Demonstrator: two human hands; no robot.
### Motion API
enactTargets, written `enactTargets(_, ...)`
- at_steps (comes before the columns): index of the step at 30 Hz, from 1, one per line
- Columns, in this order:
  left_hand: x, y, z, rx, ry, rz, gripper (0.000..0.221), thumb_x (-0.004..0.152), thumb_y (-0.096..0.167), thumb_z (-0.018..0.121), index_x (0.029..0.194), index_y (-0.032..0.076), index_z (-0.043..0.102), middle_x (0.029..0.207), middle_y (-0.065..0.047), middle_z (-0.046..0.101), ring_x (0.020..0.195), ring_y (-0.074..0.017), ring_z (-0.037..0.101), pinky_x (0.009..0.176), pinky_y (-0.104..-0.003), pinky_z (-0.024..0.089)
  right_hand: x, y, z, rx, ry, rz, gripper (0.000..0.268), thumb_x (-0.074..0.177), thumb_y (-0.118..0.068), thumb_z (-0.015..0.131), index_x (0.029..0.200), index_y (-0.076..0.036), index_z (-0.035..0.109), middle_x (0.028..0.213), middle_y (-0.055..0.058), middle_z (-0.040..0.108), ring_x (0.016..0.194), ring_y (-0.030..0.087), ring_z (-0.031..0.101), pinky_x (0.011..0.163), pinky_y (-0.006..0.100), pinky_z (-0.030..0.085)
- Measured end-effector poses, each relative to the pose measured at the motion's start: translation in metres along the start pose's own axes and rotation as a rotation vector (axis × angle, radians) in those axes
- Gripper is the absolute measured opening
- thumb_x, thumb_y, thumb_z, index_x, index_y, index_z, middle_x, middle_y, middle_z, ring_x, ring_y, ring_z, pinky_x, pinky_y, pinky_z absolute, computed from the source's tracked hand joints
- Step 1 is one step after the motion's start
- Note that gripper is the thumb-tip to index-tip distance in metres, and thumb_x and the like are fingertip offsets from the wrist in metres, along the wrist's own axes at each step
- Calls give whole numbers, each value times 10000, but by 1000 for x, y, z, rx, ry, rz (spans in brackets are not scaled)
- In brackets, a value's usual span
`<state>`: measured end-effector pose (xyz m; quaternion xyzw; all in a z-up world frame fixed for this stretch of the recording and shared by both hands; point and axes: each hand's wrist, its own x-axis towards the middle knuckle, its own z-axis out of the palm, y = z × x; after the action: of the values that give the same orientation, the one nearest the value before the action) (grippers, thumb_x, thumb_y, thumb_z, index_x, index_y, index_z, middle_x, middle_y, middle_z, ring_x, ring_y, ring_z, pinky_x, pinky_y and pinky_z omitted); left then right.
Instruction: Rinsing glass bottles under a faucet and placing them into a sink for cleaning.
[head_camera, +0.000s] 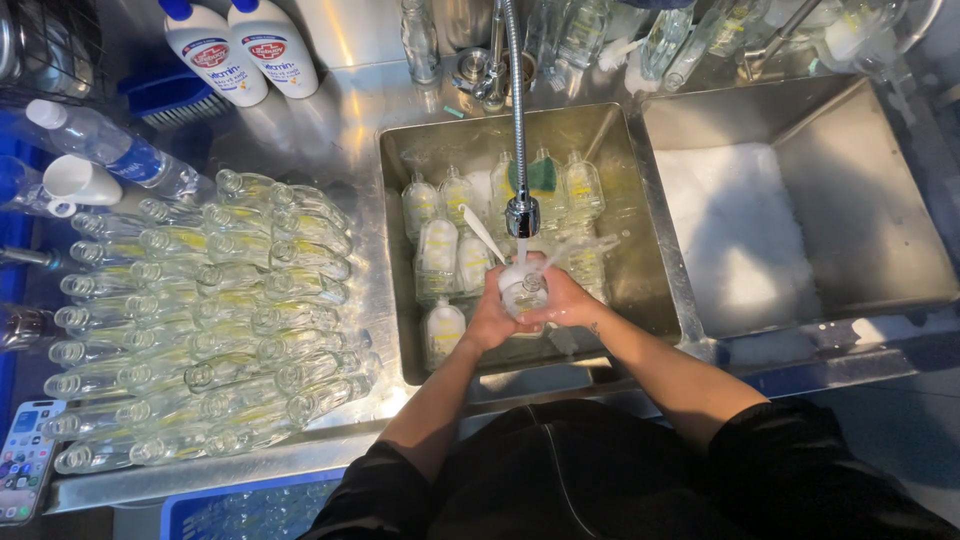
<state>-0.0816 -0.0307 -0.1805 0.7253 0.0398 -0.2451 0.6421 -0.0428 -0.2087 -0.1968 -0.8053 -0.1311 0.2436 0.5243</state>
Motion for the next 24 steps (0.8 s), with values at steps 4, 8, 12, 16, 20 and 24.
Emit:
enactTargets(4, -2, -4, 1, 27, -2, -28, 1167, 548, 238, 1004, 1454, 185, 271, 1356, -283, 574, 1368, -465, 484, 1139, -533, 415, -7, -27, 0, -3, -9, -41, 1170, 559, -317, 1019, 1446, 118, 392, 1379, 338, 518, 1352, 476, 476, 1088, 560, 413)
enactTargets(8, -3, -10, 2, 26, -3, -47, 1166, 551, 250, 1000, 1452, 188, 262, 1375, -283, 563, 1380, -471, 467, 1154, -536, 405, -11, -35, 0, -122, -57, 131, 1288, 554, -429, 1018, 1489, 134, 332, 1442, 368, 463, 1389, 459, 439, 1136, 526, 394)
enactTargets(12, -5, -15, 6, 22, 2, -52, 1152, 557, 250, 989, 1449, 198, 262, 1377, -276, 561, 1377, -474, 469, 1150, -545, 406, -5, 4, -1, -155, -63, 123, 1385, 526, -430, 1029, 1548, 107, 262, 1481, 359, 431, 1408, 461, 404, 1154, 516, 387)
enactTargets(16, -5, -19, 5, 1, -6, -48, 1128, 567, 260, 987, 1438, 198, 274, 1382, -273, 557, 1383, -481, 460, 1148, -551, 402, -7, -7, -2, -138, -65, 106, 1365, 501, -431, 1033, 1567, 2, 299, 1464, 303, 491, 1397, 413, 443, 1135, 498, 415)
enactTargets(20, -5, -24, 5, -23, -11, -27, 1115, 568, 275, 994, 1417, 162, 280, 1382, -301, 543, 1377, -511, 446, 1130, -589, 400, -8, 1, -3, -124, -67, 80, 1153, 525, -390, 1023, 1458, -70, 424, 1339, 285, 601, 1304, 453, 530, 1039, 536, 472)
enactTargets(24, -5, -26, 5, -29, -13, -19, 1100, 581, 251, 987, 1412, 149, 273, 1396, -309, 526, 1377, -529, 432, 1121, -613, 401, -7, 0, -1, -138, -60, 69, 1066, 538, -399, 1016, 1403, -129, 453, 1272, 261, 647, 1259, 435, 579, 978, 538, 498)
